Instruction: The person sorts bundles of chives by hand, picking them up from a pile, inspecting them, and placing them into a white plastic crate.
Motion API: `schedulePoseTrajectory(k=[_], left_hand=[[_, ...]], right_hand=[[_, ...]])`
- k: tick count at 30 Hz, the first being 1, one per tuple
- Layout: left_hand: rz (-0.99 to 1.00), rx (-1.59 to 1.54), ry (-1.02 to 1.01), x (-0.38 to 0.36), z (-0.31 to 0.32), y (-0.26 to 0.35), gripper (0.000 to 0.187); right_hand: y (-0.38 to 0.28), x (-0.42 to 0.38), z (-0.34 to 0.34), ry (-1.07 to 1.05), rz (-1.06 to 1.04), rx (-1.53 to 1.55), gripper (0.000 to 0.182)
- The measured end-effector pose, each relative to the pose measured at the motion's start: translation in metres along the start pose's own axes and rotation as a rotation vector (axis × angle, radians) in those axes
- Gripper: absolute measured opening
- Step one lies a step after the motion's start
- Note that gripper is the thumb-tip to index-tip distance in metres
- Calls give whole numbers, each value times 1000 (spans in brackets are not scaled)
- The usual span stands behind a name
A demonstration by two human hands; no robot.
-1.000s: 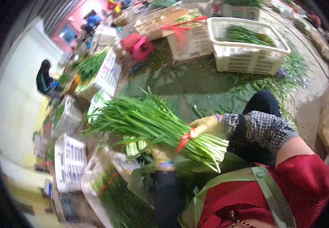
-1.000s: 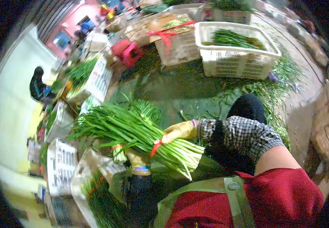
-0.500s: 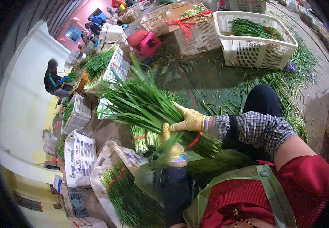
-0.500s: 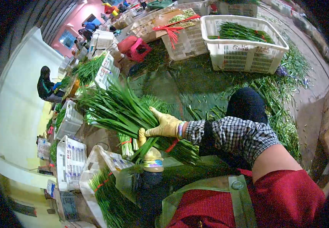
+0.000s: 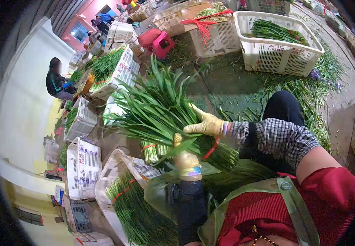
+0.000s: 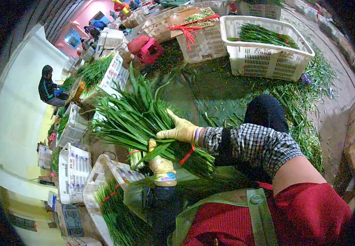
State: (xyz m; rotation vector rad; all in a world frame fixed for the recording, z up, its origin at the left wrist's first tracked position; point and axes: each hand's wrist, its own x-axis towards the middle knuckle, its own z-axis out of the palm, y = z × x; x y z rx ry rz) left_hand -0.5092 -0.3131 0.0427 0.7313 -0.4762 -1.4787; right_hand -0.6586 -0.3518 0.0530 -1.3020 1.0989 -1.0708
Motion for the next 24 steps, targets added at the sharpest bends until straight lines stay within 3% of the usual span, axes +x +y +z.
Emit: schedulePoseTrajectory(k=[1, 3, 4, 8, 11, 15, 18, 21, 24], left_hand=[[19, 49, 3, 2, -3, -5, 42], [2, 120, 74, -2, 1, -10, 35], [13, 117, 48, -3, 1, -13, 35], [59, 122, 23, -2, -7, -10, 34], [13, 125, 49, -10, 1, 2, 31], [-30, 23, -17, -9, -6, 0, 28], [4, 96, 48, -13, 0, 4, 28], [-3, 86, 122, -15, 9, 5, 30], [-51, 27, 98, 6, -22, -5, 39]], right_hand=[[-11, -7, 4, 30, -160, -32, 131], [-29, -14, 6, 113, -174, -295, 133], [-29, -8, 7, 121, -180, -234, 130], [-28, -6, 0, 139, 43, -37, 57], [-19, -1, 2, 98, 62, 346, 46], [-8, 3, -7, 44, 135, 444, 38], [-18, -3, -9, 41, 209, 476, 34], [5, 5, -9, 26, 41, 517, 30], [-4, 3, -13, 25, 128, 384, 39]])
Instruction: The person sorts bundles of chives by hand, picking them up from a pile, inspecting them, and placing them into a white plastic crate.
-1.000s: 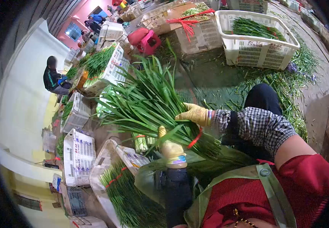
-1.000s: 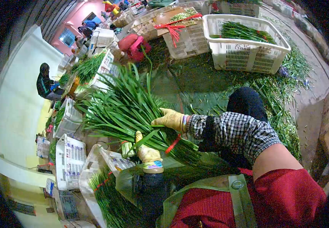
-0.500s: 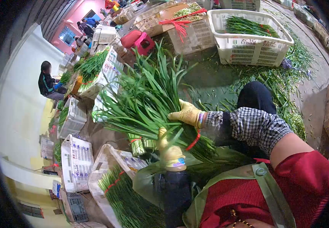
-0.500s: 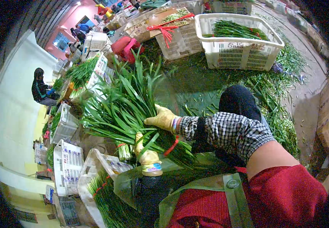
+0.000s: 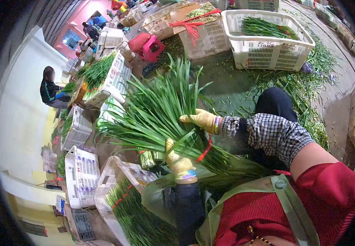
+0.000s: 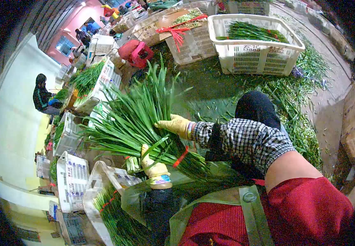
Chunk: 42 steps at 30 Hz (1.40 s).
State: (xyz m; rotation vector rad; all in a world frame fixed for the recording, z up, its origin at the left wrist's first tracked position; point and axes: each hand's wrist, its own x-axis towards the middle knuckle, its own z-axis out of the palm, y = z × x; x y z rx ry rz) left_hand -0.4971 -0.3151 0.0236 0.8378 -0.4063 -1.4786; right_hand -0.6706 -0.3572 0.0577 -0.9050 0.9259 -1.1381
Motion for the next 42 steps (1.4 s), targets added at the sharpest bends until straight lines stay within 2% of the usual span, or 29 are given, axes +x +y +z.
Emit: schedulePoseTrajectory(k=[1, 2, 4, 5, 7, 9, 11, 13, 15, 16, 17, 19, 21, 24, 25, 27, 28, 29, 31, 32, 33, 35, 36, 39, 40, 42], left_hand=[[0, -44, -23, 0, 1, 2, 39], [1, -88, -44, -1, 3, 5, 40], [-29, -213, -96, 9, -8, 8, 42], [52, -144, -1, -17, 25, 26, 41], [-20, -232, -41, -5, 15, 33, 42], [117, -85, 117, -2, 18, 33, 44], [119, -56, 236, 3, 14, 32, 45], [80, -77, 226, 10, 5, 26, 50], [112, -9, 108, 15, -2, 20, 60], [98, -8, 25, 11, 2, 20, 57], [85, -6, -61, 8, 6, 20, 54], [188, 82, -74, 14, 3, 20, 50], [297, 127, -91, 13, 6, 20, 52], [241, 331, -43, 14, -5, 18, 57], [101, 293, -32, -11, 23, 23, 62], [-7, 148, -92, -23, 40, 21, 66], [-4, 103, -235, -15, 33, 19, 73], [-85, -2, -283, -21, 39, 25, 69], [-80, -95, -228, -22, 43, 30, 66], [31, -109, -227, -18, 37, 25, 62], [-2, -150, -203, -12, 30, 24, 59], [19, -110, -166, -7, 27, 18, 58], [3, -132, -115, -1, 23, 14, 57], [-10, -250, -160, 1, 25, 16, 56], [-2, -252, -168, 0, 24, 17, 55], [10, -272, -193, 0, 23, 18, 53]], right_hand=[[-2, -3, 3, 29, -7, -19, 43], [-8, -5, 6, -6, -166, -66, 52], [-6, -7, -11, -39, -13, -130, 69], [-2, 0, -13, -50, 52, -157, 77], [22, 1, -20, 103, 23, -123, 78], [66, 24, -43, -79, 0, -124, 79], [20, -16, -26, -267, 143, -350, 90], [40, -10, -25, -531, 36, -395, 95], [48, -20, -26, -436, -106, -828, 106], [88, 2, -34, -444, -236, -597, 109], [81, 1, -31, -453, -136, -437, 100], [61, -7, -28, -462, 64, -117, 82], [26, -23, -23, -442, 242, 116, 53], [15, -23, -32, -422, 259, 177, 47], [6, -27, -29, -453, 262, 175, 45], [24, -15, -40, -538, 264, 146, 43], [13, -22, -38, -573, 280, 88, 48], [13, -26, -34, -582, 308, 171, 57], [12, -21, -29, -714, 294, 67, 66], [7, -18, -27, -734, 303, -22, 75], [2, -16, -27, -593, 236, -278, 89], [-1, -8, -23, -361, 128, -684, 102], [2, -7, -17, -329, 102, -758, 98], [-21, -25, 8, -218, -25, -903, 90], [-22, -19, 11, -212, -9, -1013, 87], [-19, -24, 13, -74, -179, -953, 87]])
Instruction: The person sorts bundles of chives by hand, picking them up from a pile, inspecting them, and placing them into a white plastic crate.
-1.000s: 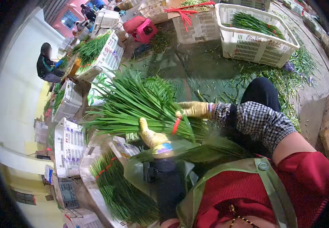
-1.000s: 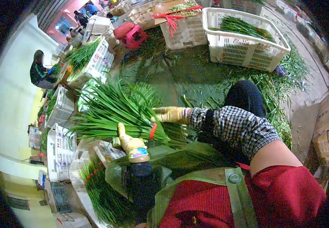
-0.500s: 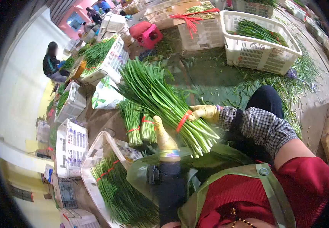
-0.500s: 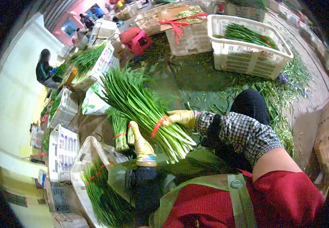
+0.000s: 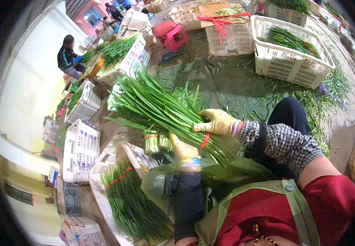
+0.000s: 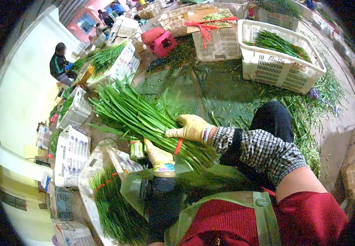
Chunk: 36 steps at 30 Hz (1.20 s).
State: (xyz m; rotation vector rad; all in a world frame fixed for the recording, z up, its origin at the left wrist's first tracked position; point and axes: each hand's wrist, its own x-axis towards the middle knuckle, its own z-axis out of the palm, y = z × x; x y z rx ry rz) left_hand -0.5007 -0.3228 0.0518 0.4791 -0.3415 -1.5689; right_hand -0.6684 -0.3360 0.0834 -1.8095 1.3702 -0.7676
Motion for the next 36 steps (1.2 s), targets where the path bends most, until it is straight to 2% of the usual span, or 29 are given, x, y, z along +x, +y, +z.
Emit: schedulePoseTrajectory(k=[2, 3, 4, 5, 7, 9, 10, 11, 14, 15, 17, 20, 23, 25, 31, 32, 35, 36], left_hand=[[43, 49, 26, 3, -6, 1, 48], [83, 114, 69, 6, -13, -1, 46], [45, 30, 72, 2, -14, -3, 43], [85, 95, 52, 3, -14, -7, 46], [109, 248, 169, -1, -14, -18, 51], [158, 235, 92, -7, -8, -28, 50], [182, 227, 53, -11, -1, -32, 50], [160, 296, 154, -16, 7, -31, 49], [151, 308, 206, -21, 11, -24, 49], [150, 309, 228, -21, 12, -24, 48], [167, 316, 223, -15, 4, -27, 45], [143, 285, 215, -8, -10, -29, 44], [136, 284, 225, -10, -6, -27, 43], [148, 338, 278, -11, -5, -27, 44], [111, 315, 192, -14, -3, -24, 45], [97, 312, 233, -19, 6, -24, 45], [96, 294, 161, -14, 3, -25, 42], [11, 291, 168, -6, -11, -24, 44]], right_hand=[[-4, 2, 1, 107, -98, 48, 91], [-5, 2, -3, 16, -2, 97, 101], [2, 6, 6, 45, -138, 173, 107], [-1, 7, 10, 81, -271, 247, 114], [-4, 5, 15, 122, -275, 106, 123], [0, 9, 18, 184, -210, 145, 123], [2, 12, 17, 201, -127, 155, 117], [-5, 8, 9, 178, -67, 272, 96], [15, 21, 15, 126, 3, 610, 57], [19, 21, 17, 96, 2, 754, 54], [19, 21, 16, 44, 69, 929, 49], [13, 13, 8, 5, 79, 1006, 44], [25, 15, 5, -44, 94, 983, 43], [28, 16, 8, -19, 7, 963, 41], [30, 20, 12, -22, -5, 977, 41], [24, 15, 9, 0, 63, 981, 42], [26, 18, 11, 35, 89, 918, 43], [27, 18, 13, 98, 17, 831, 43]])
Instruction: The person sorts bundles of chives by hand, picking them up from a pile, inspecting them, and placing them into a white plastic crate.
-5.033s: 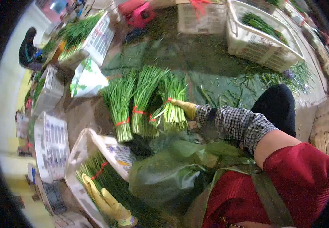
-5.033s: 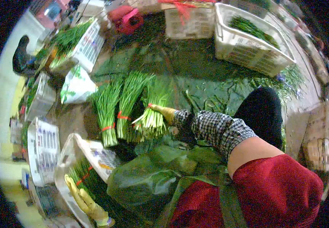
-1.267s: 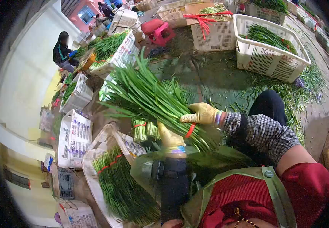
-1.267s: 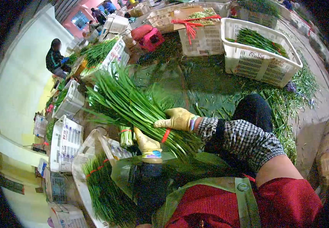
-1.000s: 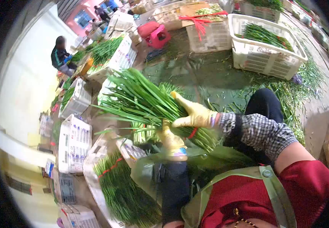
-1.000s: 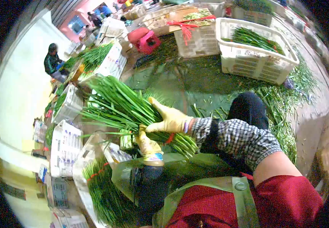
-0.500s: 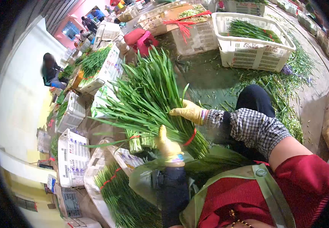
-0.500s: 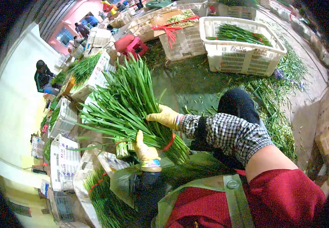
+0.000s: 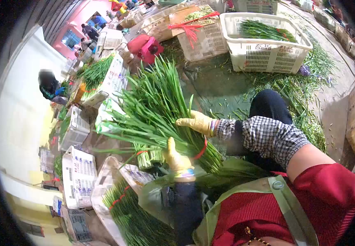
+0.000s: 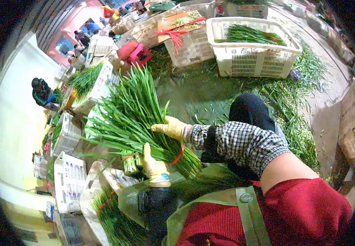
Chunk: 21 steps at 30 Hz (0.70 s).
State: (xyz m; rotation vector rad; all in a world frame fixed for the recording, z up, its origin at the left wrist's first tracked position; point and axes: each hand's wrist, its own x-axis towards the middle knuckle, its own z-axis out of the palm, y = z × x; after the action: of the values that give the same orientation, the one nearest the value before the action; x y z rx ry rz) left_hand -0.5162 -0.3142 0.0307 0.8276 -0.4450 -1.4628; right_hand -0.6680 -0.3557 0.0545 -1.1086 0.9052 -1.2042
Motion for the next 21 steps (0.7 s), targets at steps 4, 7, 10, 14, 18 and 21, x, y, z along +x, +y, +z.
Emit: schedulePoseTrajectory(k=[4, 7, 10, 14, 18, 21], left_hand=[[183, 348, 16, -15, 15, 6, 59], [288, 477, -160, -25, 20, 11, 77], [171, 412, -175, -10, 3, -4, 100], [162, 535, -234, 12, -22, -44, 105], [11, 442, -210, 20, -31, -47, 76], [99, 408, -187, 13, -32, -51, 48]], right_hand=[[-10, 3, 0, 65, 97, 27, 39], [-17, 5, -7, 165, 156, -46, 36], [-6, 17, -16, 299, 16, -303, 40], [-8, 10, -12, 296, -120, -361, 43], [-12, -1, 0, 210, -18, -490, 48], [3, 9, -3, 176, 15, -618, 53]])
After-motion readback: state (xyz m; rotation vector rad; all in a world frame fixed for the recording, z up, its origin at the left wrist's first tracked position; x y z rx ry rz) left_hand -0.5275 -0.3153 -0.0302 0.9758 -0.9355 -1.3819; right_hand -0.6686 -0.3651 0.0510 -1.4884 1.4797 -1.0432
